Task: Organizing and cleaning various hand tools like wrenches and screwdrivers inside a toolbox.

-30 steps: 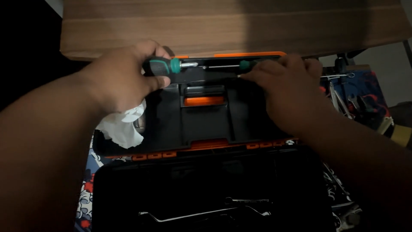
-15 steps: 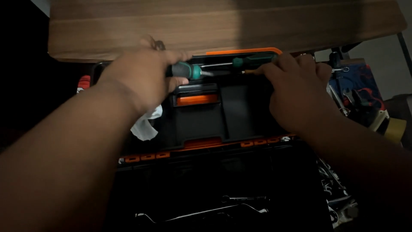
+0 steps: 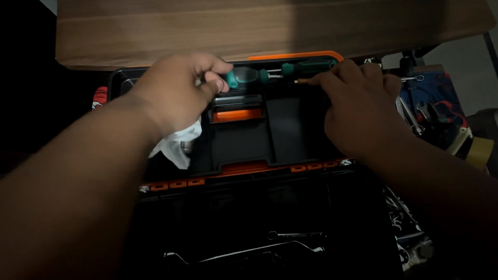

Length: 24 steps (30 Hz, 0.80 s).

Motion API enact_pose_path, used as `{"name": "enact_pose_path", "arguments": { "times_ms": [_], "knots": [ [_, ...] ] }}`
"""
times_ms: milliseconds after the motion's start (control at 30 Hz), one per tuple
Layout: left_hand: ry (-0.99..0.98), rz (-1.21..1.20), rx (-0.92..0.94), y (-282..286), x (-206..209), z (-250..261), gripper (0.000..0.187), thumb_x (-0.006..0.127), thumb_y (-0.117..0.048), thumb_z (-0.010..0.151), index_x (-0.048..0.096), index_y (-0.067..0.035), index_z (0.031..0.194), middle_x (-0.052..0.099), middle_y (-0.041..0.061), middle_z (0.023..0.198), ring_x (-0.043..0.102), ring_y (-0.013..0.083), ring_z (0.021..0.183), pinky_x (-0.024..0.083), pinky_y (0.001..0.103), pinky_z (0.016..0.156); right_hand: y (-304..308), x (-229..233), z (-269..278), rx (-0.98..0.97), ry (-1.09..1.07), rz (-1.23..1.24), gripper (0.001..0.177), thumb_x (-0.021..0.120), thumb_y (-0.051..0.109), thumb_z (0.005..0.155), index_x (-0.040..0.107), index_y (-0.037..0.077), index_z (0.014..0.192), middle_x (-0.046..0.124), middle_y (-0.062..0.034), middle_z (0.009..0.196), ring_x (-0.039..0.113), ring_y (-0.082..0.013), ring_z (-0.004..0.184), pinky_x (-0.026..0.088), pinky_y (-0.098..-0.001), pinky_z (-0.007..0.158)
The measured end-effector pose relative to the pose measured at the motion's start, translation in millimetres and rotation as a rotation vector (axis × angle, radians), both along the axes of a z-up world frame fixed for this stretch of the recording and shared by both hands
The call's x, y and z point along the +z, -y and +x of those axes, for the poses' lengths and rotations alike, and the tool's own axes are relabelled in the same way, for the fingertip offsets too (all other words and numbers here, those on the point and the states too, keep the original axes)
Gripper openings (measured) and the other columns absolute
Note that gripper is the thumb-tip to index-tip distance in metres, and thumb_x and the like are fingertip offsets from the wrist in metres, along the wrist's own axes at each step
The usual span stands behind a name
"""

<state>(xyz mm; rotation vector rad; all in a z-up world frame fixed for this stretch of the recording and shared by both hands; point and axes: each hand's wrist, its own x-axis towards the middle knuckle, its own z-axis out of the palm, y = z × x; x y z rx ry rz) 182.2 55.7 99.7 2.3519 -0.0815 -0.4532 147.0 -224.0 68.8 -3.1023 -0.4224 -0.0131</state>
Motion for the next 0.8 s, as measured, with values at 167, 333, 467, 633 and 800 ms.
{"name": "enact_pose_path", "arguments": {
  "times_ms": [167, 333, 467, 633, 800],
  "knots": [
    [0.032, -0.064, -0.160, -12, -25, 14, 0.047, 0.055, -0.026, 0.103, 0.053, -0.027, 0.150, 0.071, -0.007, 0.136, 0.062, 0.0109, 0.127, 0.045, 0.036, 0.108, -1, -2, 0, -0.006, -0.024, -0.020, 0.064, 0.064, 0.008, 0.077, 0.059, 0.022, 0.139, 0.051, -0.0089, 0.131, 0.044, -0.0326, 0.122, 0.029, -0.0523, 0.102],
    [0.166, 0.273, -0.198, -10, 7, 11, 0.059, 0.058, -0.031, 0.101, 0.035, -0.016, 0.153, 0.069, 0.002, 0.130, 0.062, 0.0206, 0.124, 0.044, 0.045, 0.105, 1, -6, 2, -0.015, 0.008, -0.016, 0.060, 0.062, 0.010, 0.080, 0.061, 0.025, 0.138, 0.052, -0.0089, 0.129, 0.043, -0.0330, 0.122, 0.029, -0.0530, 0.102],
    [0.117, 0.427, -0.080, -3, 38, 2, 0.037, 0.061, -0.043, 0.102, 0.064, -0.015, 0.126, 0.073, 0.008, 0.113, 0.069, 0.0237, 0.108, 0.053, 0.043, 0.095, 3, -10, 2, 0.008, 0.032, 0.013, 0.056, 0.064, 0.017, 0.082, 0.062, 0.023, 0.137, 0.052, -0.0115, 0.128, 0.043, -0.0345, 0.121, 0.029, -0.0533, 0.101],
    [0.373, 0.488, -0.271, -28, -3, 29, 0.033, 0.072, -0.045, 0.092, 0.078, -0.018, 0.110, 0.069, 0.010, 0.108, 0.065, 0.0249, 0.106, 0.052, 0.043, 0.093, 4, -7, 0, 0.004, 0.033, 0.039, 0.053, 0.064, 0.021, 0.083, 0.062, 0.023, 0.136, 0.052, -0.0110, 0.131, 0.044, -0.0340, 0.122, 0.029, -0.0540, 0.100],
    [0.463, 0.508, -0.380, -24, -12, 30, 0.061, 0.083, -0.038, 0.077, 0.069, -0.028, 0.135, 0.071, 0.003, 0.119, 0.062, 0.0254, 0.113, 0.049, 0.045, 0.097, 3, -2, 1, 0.014, 0.010, 0.029, 0.057, 0.066, 0.024, 0.078, 0.061, 0.023, 0.135, 0.051, -0.0115, 0.131, 0.042, -0.0341, 0.123, 0.029, -0.0538, 0.099]
  ]
}}
